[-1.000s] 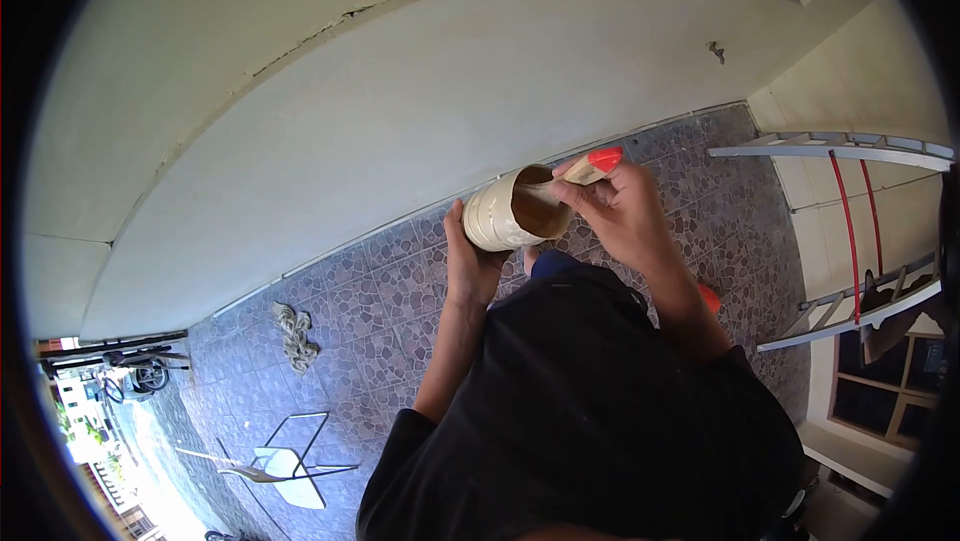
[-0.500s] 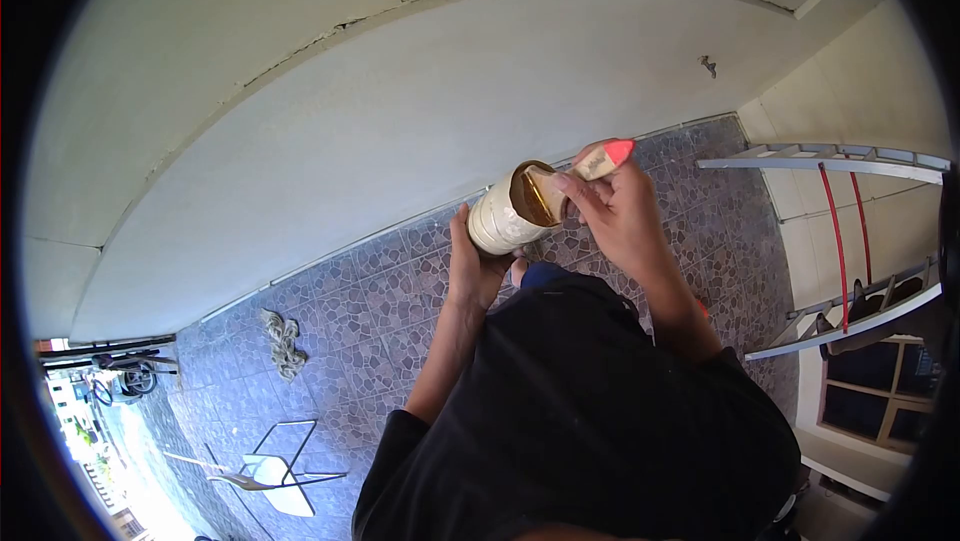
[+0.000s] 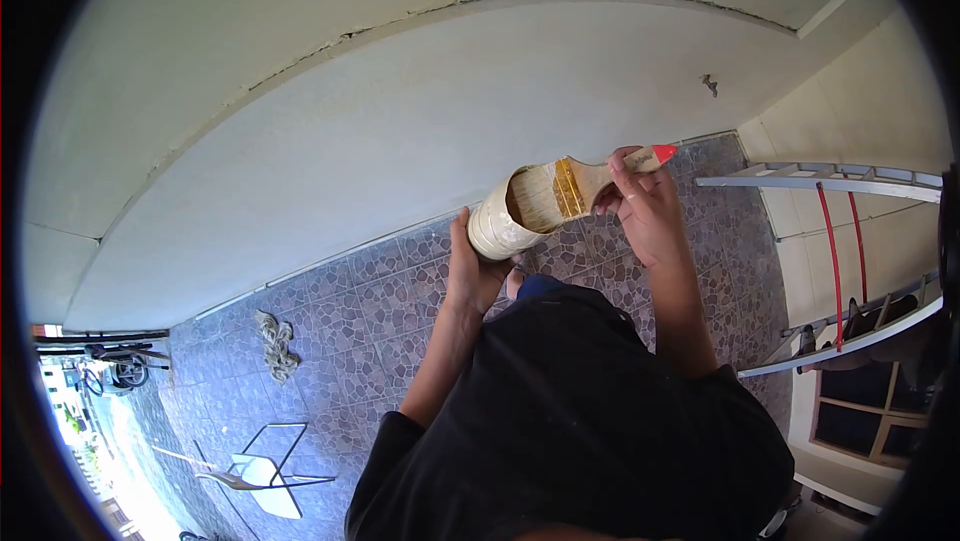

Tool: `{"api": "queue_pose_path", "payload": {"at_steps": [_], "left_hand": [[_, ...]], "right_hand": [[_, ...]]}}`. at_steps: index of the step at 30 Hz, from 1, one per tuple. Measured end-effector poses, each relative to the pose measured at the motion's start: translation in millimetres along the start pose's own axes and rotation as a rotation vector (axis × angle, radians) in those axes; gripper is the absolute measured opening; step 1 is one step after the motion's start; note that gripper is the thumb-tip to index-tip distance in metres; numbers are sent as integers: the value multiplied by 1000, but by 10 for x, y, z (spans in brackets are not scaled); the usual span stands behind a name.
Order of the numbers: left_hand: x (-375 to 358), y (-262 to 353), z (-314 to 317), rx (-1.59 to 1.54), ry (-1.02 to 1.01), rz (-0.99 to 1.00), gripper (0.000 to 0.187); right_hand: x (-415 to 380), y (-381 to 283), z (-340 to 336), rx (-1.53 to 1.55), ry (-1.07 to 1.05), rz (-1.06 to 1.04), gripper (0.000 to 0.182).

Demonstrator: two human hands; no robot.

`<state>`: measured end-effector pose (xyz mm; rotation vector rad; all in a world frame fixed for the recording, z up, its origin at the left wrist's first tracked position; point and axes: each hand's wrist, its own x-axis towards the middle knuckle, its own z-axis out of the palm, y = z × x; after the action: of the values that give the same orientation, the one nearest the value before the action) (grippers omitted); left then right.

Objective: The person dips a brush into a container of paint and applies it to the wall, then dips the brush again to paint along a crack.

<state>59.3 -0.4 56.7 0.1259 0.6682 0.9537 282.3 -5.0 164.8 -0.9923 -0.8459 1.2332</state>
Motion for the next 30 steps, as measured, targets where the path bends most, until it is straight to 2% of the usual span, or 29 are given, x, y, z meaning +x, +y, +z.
{"api": "queue_pose_path", "payload": {"at_steps": [3, 7, 9, 12, 19, 21, 25, 30], "left_hand": [[48, 22, 37, -11, 24, -27, 63], [137, 58, 73, -1, 13, -10, 63], [159, 87, 106, -10, -6, 0, 62], [224, 154, 158, 17, -33, 19, 62], [406, 282, 319, 29, 36, 63, 62], [508, 296, 310, 24, 32, 65, 62], [698, 320, 344, 5, -40, 21, 64], [919, 362, 482, -10, 18, -35, 63]], "right_hand": [[66, 87, -75, -113, -26, -2, 25], [179, 22, -78, -118, 0, 54, 24], [269, 19, -186, 1, -99, 199, 19], [408, 56, -252, 130, -108, 291, 14], [747, 261, -258, 211, -96, 306, 14], [887, 361, -322, 392, -185, 387, 19], [1122, 482, -341, 641, -230, 479, 17], [1325, 545, -410, 710, -224, 459, 19]]}}
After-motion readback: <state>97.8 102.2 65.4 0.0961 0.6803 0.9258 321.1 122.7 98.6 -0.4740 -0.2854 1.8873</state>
